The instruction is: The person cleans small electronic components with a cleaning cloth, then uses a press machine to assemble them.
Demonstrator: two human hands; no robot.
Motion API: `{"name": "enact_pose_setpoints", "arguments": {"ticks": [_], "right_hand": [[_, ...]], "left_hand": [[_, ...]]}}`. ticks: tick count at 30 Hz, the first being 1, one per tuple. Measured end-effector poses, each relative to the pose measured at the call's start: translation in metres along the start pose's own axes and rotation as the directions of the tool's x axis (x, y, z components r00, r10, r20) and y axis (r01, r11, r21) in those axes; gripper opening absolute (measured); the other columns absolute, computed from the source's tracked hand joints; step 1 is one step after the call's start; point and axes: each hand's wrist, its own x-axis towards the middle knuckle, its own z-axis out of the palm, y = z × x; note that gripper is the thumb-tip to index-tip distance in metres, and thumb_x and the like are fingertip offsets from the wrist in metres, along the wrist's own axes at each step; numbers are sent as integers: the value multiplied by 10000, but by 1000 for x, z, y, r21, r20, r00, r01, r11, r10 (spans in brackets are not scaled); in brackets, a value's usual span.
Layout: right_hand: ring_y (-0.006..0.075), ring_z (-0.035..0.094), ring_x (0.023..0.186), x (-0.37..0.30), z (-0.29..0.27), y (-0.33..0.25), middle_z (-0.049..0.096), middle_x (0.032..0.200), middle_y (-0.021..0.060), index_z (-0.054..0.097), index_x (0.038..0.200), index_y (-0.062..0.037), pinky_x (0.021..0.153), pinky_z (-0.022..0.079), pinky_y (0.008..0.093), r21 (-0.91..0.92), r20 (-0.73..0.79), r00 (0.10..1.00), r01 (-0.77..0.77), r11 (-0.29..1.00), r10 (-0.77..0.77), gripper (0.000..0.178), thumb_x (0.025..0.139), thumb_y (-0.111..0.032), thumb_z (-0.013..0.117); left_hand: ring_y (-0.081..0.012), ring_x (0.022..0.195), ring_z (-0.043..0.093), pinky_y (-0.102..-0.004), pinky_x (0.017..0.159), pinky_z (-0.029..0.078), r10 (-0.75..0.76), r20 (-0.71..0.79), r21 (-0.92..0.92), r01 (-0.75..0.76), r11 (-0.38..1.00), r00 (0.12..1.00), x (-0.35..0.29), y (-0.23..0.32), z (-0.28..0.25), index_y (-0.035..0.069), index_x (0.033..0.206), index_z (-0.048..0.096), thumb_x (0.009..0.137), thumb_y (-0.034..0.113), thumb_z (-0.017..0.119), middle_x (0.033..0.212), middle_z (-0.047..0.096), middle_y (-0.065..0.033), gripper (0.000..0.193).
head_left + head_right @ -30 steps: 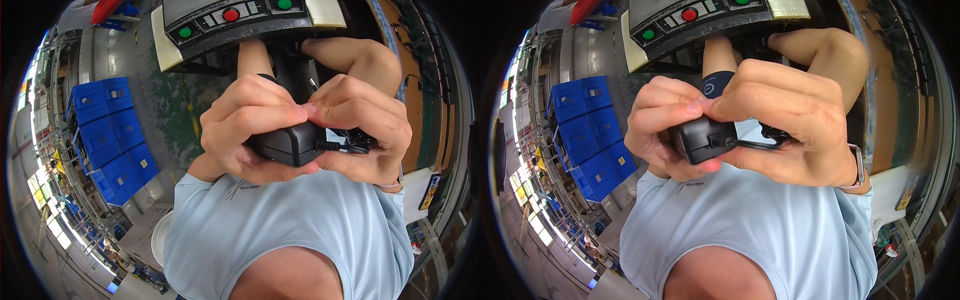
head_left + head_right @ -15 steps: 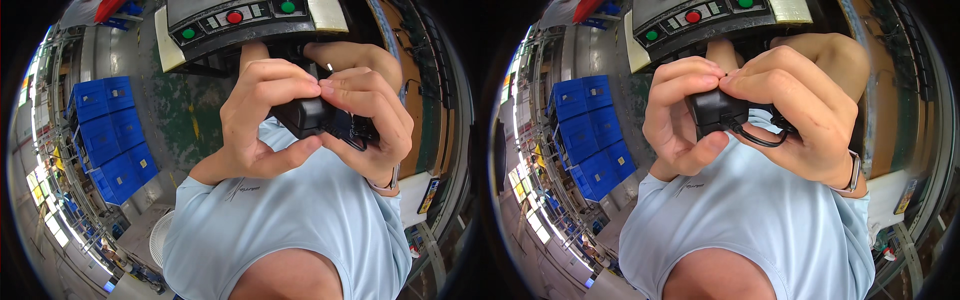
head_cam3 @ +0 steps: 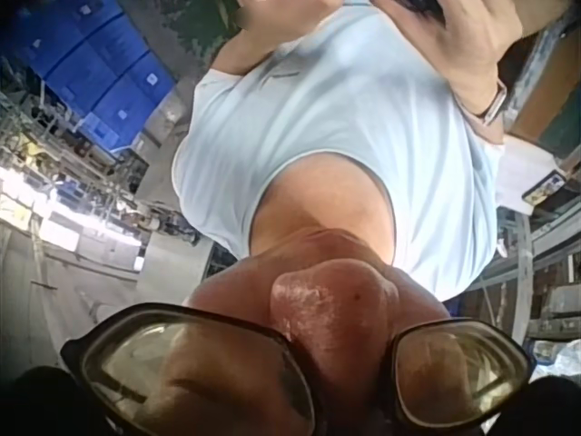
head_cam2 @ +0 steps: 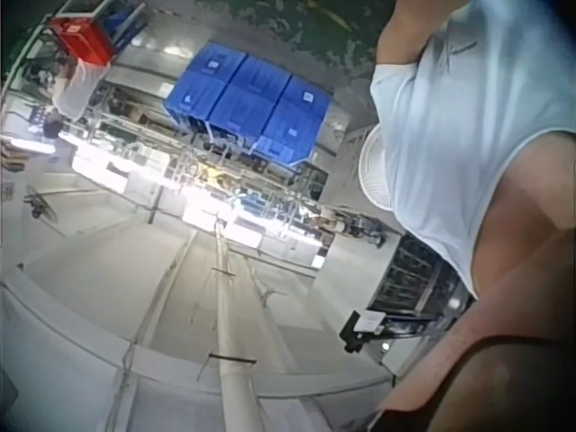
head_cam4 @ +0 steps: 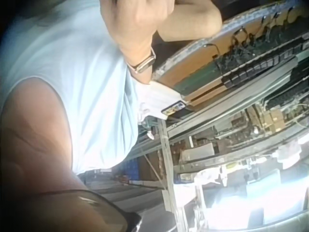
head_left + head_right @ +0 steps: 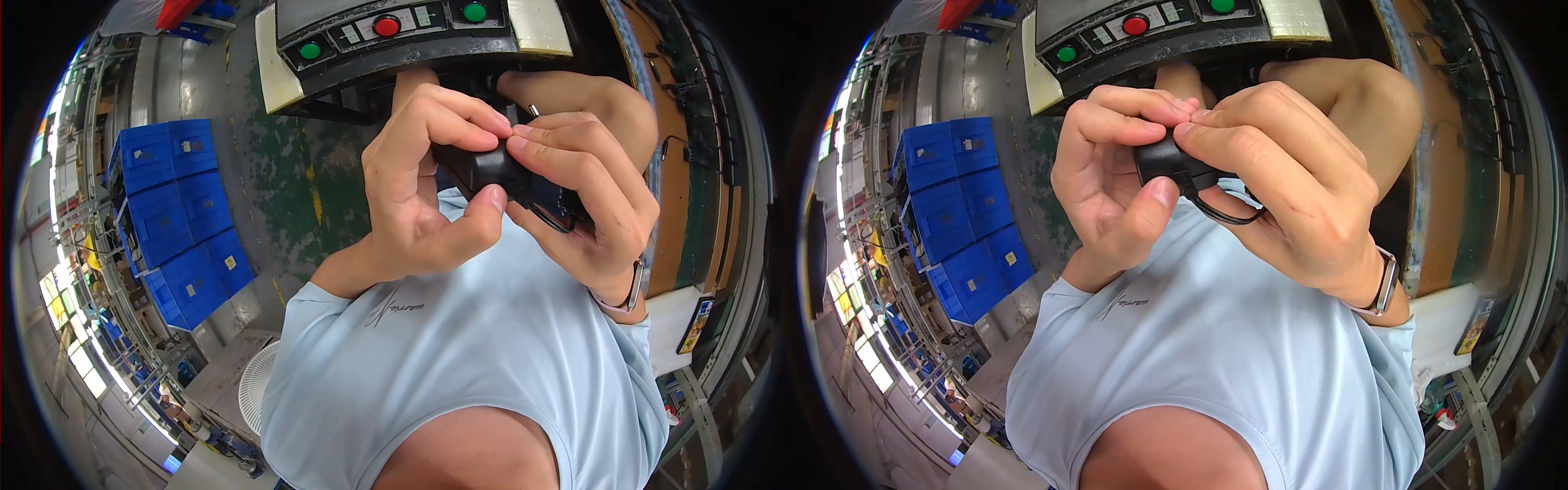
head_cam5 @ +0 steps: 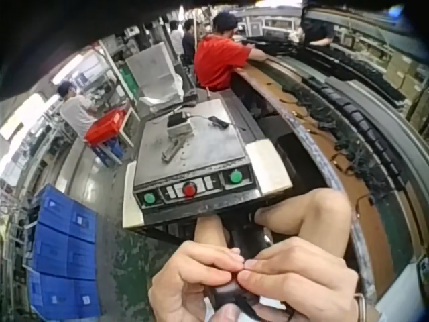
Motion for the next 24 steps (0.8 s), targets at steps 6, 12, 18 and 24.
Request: {"name": "enact_pose_setpoints", "arguments": {"ticks": [6,12,18,24], "right_hand": [[291,636,828,-2,4,3,659,885,171,661,910,68,760,544,337,-15,-21,999,-31,999,30,347,590,1,776],[275,637,828,-4,4,1,663,885,157,663,923,57,757,537,320,23,-16,988,-153,988,153,359,599,-30,789],[228,603,768,-5,4,3,654,879,135,670,930,47,694,503,284,87,-26,975,-217,972,220,328,637,-46,786],[191,575,718,-3,10,5,655,886,132,678,926,49,643,481,257,181,-74,980,-169,969,185,260,693,-35,759]], "left_hand": [[-159,782,538,-227,695,448,-54,-33,6,54,999,998,-3,1,0,10,951,559,639,42,630,996,622,-119,322],[-181,826,548,-260,744,458,-159,19,59,157,986,987,-2,3,-4,10,1002,552,663,60,655,1022,606,-126,357],[-235,953,568,-339,859,482,-154,212,235,103,966,965,2,5,-17,8,1129,516,717,71,687,1105,562,-156,450],[-233,953,565,-338,855,483,-118,182,176,86,981,976,-4,-1,-22,19,1152,538,699,107,793,1117,562,-141,527]]}}
